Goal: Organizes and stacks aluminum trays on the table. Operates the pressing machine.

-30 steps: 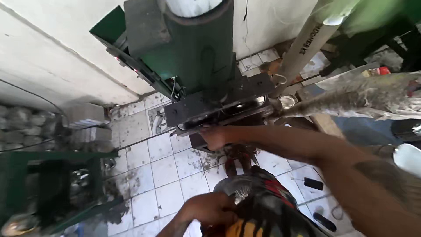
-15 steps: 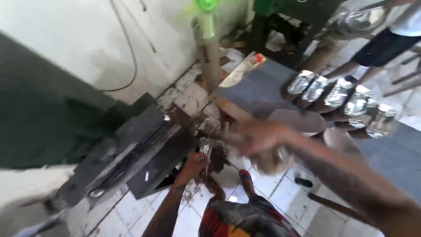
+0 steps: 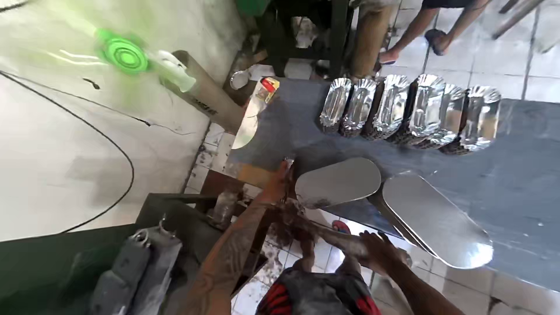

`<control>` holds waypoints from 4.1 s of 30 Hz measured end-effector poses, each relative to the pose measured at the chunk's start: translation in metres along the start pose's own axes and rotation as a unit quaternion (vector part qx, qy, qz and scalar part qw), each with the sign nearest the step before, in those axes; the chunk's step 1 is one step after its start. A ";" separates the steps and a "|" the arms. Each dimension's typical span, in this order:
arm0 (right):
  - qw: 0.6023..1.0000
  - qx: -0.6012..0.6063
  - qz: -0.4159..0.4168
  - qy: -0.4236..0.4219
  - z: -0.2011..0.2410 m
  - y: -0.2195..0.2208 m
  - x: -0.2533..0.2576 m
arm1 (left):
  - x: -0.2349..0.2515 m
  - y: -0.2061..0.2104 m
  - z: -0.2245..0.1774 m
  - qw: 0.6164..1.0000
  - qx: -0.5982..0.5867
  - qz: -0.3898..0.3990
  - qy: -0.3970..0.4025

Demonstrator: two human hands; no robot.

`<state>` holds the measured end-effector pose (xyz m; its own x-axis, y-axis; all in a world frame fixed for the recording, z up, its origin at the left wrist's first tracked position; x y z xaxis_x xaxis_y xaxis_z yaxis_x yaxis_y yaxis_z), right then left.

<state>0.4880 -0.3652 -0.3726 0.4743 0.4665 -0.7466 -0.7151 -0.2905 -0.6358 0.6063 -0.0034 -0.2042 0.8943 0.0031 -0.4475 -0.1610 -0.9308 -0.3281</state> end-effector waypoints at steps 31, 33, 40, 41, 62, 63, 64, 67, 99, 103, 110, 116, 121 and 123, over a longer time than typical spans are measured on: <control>0.896 0.161 -0.402 -0.101 -0.022 -0.287 -0.186 | -0.020 0.127 -0.186 0.927 0.286 0.221 0.096; 0.889 0.168 -0.410 -0.111 -0.022 -0.287 -0.185 | -0.016 0.122 -0.183 0.920 0.208 0.320 0.088; 0.851 0.184 -0.477 -0.116 -0.024 -0.285 -0.188 | -0.019 0.121 -0.190 0.902 0.089 0.422 0.003; 0.845 0.173 -0.492 -0.116 -0.023 -0.285 -0.189 | -0.018 0.120 -0.191 0.906 0.105 0.410 0.017; 0.483 0.760 -0.145 -0.411 0.178 -0.265 -0.205 | -0.182 0.106 -0.138 0.608 -0.717 0.230 0.251; 0.479 0.761 -0.147 -0.412 0.175 -0.262 -0.203 | -0.178 0.112 -0.132 0.610 -0.718 0.215 0.259; 0.501 0.756 -0.163 -0.388 0.164 -0.251 -0.196 | -0.173 0.118 -0.115 0.663 -0.694 0.156 0.235; 0.745 0.576 -0.259 -0.215 0.100 -0.173 -0.167 | -0.147 0.161 -0.034 0.904 -0.417 0.096 0.017; 0.933 0.231 -0.155 -0.228 0.223 -0.103 -0.100 | -0.361 -0.157 0.118 0.904 0.034 -0.400 -0.148; 0.873 0.179 -0.305 -0.335 0.356 -0.182 -0.102 | -0.433 -0.161 0.152 0.942 0.063 -0.284 -0.165; 0.645 -0.301 -0.289 -0.640 0.591 -0.165 -0.103 | -0.552 -0.146 0.250 0.948 0.227 -0.140 -0.173; 0.779 -0.278 -0.114 -0.551 0.693 -0.092 -0.108 | -0.592 -0.069 0.108 0.975 0.139 -0.167 0.048; 0.716 -0.314 -0.051 -0.622 0.762 -0.030 -0.153 | -0.587 -0.008 0.058 0.993 -0.046 -0.109 0.013; 0.697 -0.365 -0.007 -0.617 0.737 -0.047 -0.151 | -0.586 0.007 0.069 0.991 -0.094 -0.095 -0.016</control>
<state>0.0713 0.1934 -0.0853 -0.6470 0.7059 -0.2883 -0.0488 -0.4157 -0.9082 0.0518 0.0133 -0.0019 0.8865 0.1933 -0.4204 0.0919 -0.9640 -0.2493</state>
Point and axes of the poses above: each hand's wrist, its own x-axis towards the middle knuckle, its own y-axis out of the palm, z = x × y, the point moved 9 cm from there along x, towards the middle knuckle, and after that the axes turned 10 degrees about -x, right-handed, at the moved point
